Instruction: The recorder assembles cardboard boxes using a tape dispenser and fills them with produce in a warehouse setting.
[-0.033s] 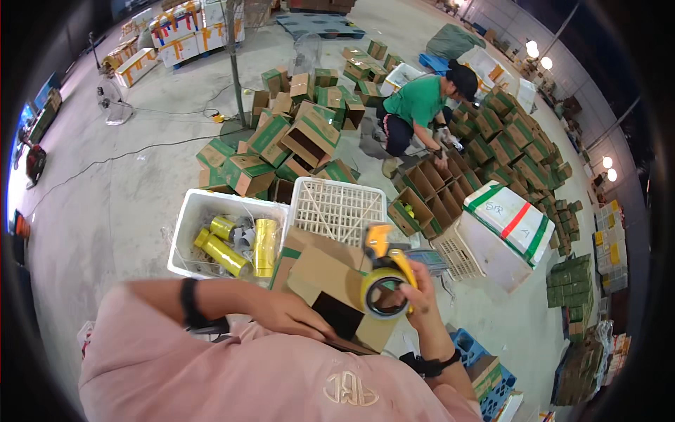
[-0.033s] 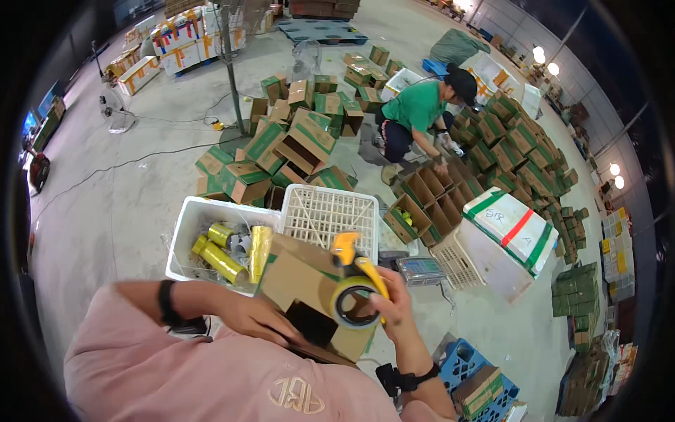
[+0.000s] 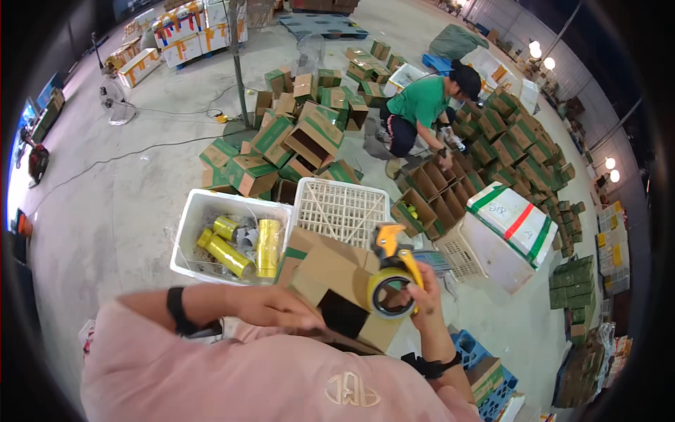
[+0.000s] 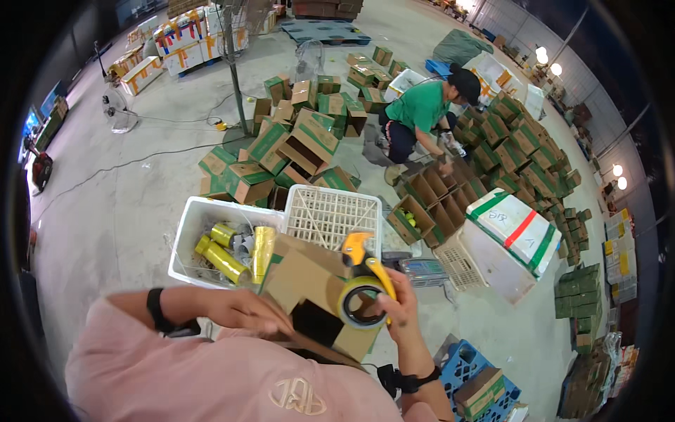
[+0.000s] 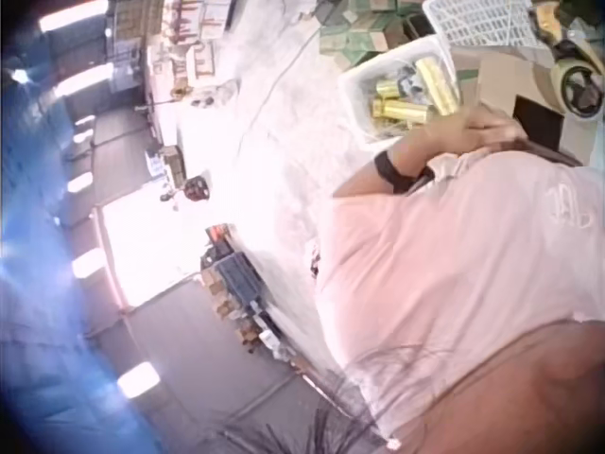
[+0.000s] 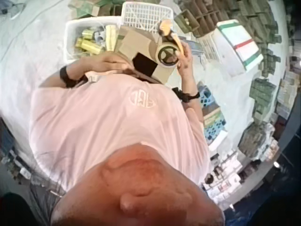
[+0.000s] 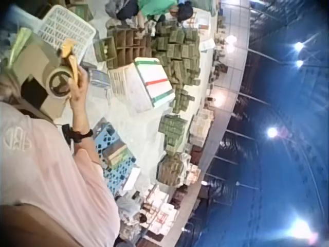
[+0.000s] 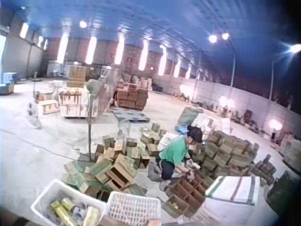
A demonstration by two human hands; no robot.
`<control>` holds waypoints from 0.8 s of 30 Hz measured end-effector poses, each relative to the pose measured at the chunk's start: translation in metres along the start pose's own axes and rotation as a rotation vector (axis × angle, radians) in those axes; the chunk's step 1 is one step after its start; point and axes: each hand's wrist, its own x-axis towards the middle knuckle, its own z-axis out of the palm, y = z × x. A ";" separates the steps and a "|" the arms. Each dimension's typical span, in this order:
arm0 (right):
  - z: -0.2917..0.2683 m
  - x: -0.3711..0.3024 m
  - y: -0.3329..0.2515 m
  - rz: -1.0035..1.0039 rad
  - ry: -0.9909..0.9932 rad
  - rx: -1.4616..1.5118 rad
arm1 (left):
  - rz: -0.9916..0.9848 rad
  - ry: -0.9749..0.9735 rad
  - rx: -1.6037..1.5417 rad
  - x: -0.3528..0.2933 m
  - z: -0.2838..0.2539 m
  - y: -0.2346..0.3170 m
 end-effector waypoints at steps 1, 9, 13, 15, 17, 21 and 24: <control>-0.003 -0.004 0.007 -0.035 0.132 0.111 | 0.000 -0.004 -0.004 -0.004 0.001 -0.006; 0.003 0.010 -0.004 -0.010 0.217 0.229 | -0.219 1.023 0.221 0.049 -0.018 -0.051; 0.016 0.013 -0.066 -0.175 0.129 0.040 | -0.257 0.839 0.224 0.058 -0.044 -0.047; 0.025 -0.012 -0.100 -0.418 0.105 -0.121 | -0.236 0.832 0.177 0.058 -0.044 -0.051; 0.024 -0.033 -0.077 -0.684 0.184 -0.286 | -0.242 0.830 0.202 0.061 -0.041 -0.047; 0.002 -0.068 0.009 -0.539 0.029 -1.014 | -0.229 0.932 0.516 0.061 -0.016 -0.043; 0.013 -0.068 0.007 -0.399 0.066 -0.977 | -0.152 1.130 1.043 0.062 0.004 -0.045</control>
